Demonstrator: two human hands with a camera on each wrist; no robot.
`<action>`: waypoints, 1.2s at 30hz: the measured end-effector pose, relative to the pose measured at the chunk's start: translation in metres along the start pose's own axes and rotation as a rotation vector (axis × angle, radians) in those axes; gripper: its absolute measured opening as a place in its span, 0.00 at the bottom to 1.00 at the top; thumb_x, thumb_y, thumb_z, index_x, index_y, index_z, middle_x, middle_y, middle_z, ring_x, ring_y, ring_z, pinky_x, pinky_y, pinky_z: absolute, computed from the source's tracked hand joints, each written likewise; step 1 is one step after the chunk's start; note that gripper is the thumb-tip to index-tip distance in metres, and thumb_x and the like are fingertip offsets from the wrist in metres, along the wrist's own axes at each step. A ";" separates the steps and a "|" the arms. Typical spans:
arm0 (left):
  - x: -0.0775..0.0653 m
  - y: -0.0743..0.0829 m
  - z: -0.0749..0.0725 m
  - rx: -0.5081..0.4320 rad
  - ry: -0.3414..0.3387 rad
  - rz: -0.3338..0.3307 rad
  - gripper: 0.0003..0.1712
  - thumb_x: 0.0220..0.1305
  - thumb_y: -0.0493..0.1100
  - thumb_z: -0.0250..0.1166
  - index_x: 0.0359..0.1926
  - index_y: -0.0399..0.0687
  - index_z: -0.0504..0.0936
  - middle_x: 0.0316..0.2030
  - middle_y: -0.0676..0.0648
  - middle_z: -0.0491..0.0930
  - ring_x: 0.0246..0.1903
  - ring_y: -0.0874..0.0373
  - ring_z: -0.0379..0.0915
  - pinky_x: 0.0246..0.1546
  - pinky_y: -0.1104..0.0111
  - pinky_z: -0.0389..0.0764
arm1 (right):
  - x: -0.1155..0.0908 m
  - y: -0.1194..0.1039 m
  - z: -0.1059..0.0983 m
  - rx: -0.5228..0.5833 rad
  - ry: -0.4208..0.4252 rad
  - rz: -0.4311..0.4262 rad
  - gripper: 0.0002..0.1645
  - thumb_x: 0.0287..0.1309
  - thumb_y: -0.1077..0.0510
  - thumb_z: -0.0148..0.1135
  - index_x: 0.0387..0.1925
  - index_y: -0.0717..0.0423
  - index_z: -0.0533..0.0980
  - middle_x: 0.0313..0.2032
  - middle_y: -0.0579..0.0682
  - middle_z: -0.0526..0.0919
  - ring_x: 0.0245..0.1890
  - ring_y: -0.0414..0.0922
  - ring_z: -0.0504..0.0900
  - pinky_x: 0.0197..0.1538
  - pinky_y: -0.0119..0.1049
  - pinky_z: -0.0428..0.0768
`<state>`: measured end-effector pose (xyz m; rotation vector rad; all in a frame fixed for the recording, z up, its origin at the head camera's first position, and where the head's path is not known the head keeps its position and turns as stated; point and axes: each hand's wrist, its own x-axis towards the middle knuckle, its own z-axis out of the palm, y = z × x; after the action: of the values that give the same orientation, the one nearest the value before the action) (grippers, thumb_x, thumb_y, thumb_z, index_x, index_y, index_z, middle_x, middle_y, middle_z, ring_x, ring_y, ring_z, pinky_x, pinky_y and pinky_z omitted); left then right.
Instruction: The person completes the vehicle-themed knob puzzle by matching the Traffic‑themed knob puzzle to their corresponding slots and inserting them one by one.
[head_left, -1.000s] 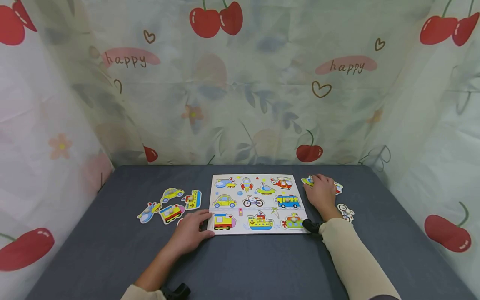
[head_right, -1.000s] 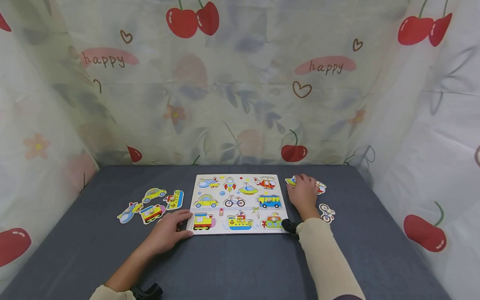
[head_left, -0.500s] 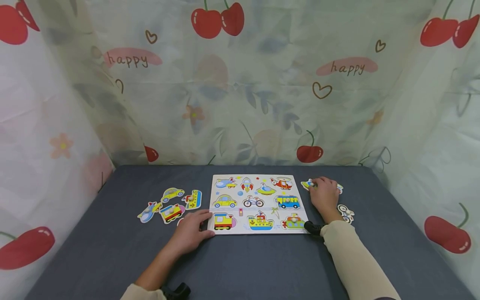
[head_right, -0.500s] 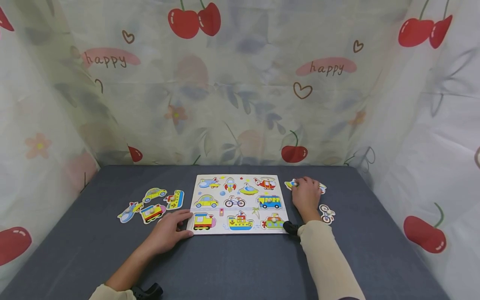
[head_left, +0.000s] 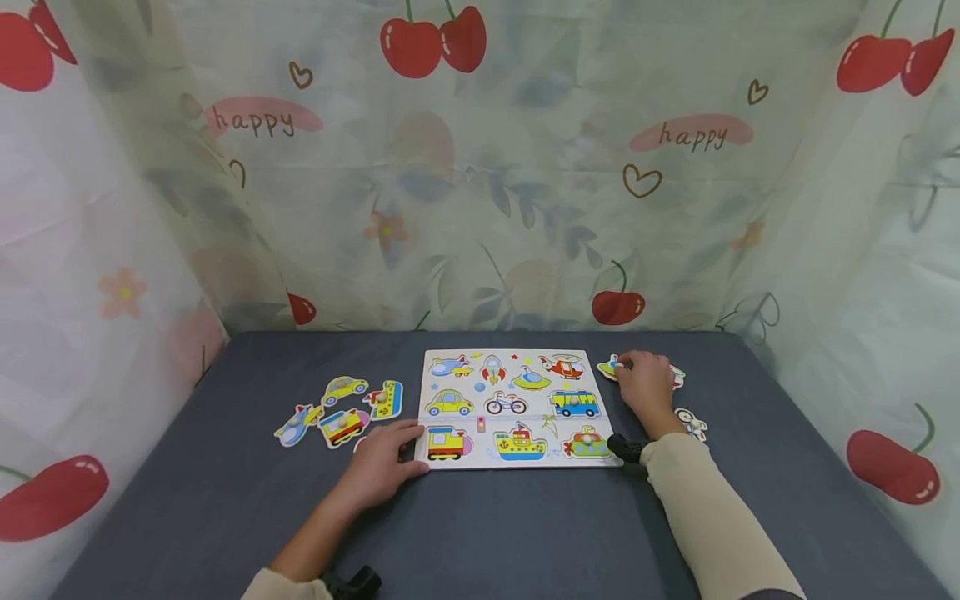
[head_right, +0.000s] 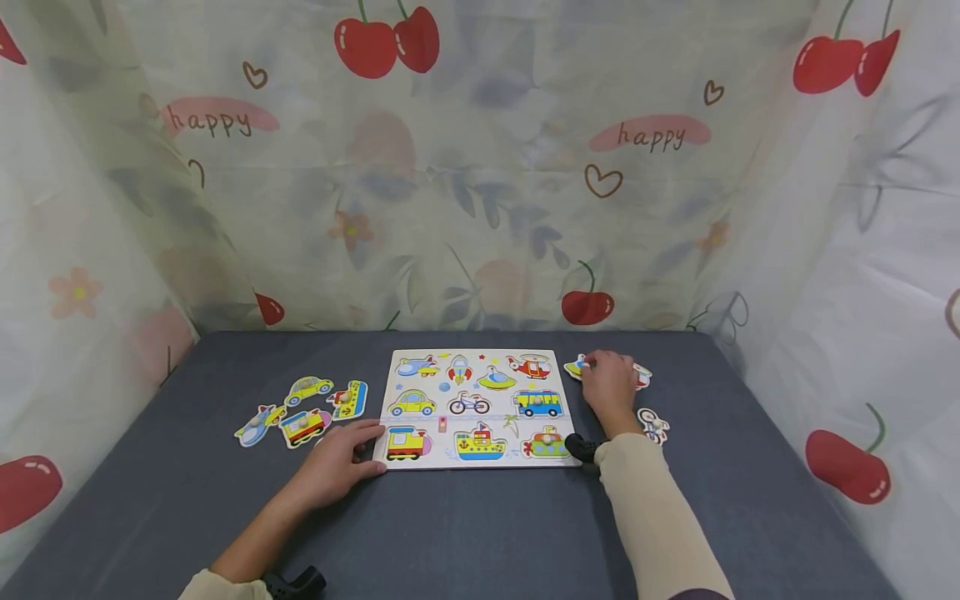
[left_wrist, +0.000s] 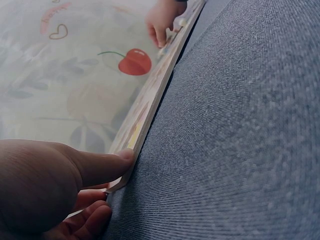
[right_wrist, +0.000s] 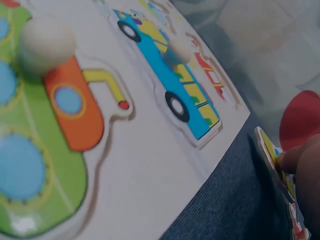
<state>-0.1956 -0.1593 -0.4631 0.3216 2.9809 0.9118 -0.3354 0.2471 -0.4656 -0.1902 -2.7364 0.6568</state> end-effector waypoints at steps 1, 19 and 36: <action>0.000 0.000 0.000 0.001 -0.001 0.000 0.33 0.53 0.47 0.75 0.60 0.45 0.79 0.60 0.45 0.74 0.53 0.48 0.70 0.52 0.53 0.71 | 0.000 -0.001 0.000 0.006 -0.005 0.005 0.14 0.64 0.60 0.58 0.47 0.63 0.80 0.49 0.63 0.80 0.55 0.63 0.67 0.59 0.59 0.58; -0.002 0.000 0.000 0.002 0.005 0.010 0.33 0.53 0.46 0.75 0.60 0.44 0.79 0.60 0.45 0.74 0.52 0.48 0.70 0.52 0.54 0.72 | -0.006 -0.014 0.013 0.230 0.022 0.036 0.12 0.65 0.59 0.59 0.46 0.62 0.80 0.44 0.60 0.82 0.48 0.58 0.75 0.56 0.53 0.68; -0.001 0.000 0.000 -0.006 0.002 0.012 0.33 0.53 0.46 0.75 0.60 0.44 0.79 0.60 0.45 0.74 0.54 0.48 0.69 0.53 0.53 0.71 | -0.023 -0.039 0.017 0.356 -0.061 0.061 0.14 0.66 0.56 0.59 0.49 0.59 0.79 0.45 0.56 0.81 0.44 0.52 0.76 0.50 0.49 0.73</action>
<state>-0.1950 -0.1599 -0.4632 0.3390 2.9807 0.9232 -0.3219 0.2009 -0.4680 -0.1714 -2.6222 1.1669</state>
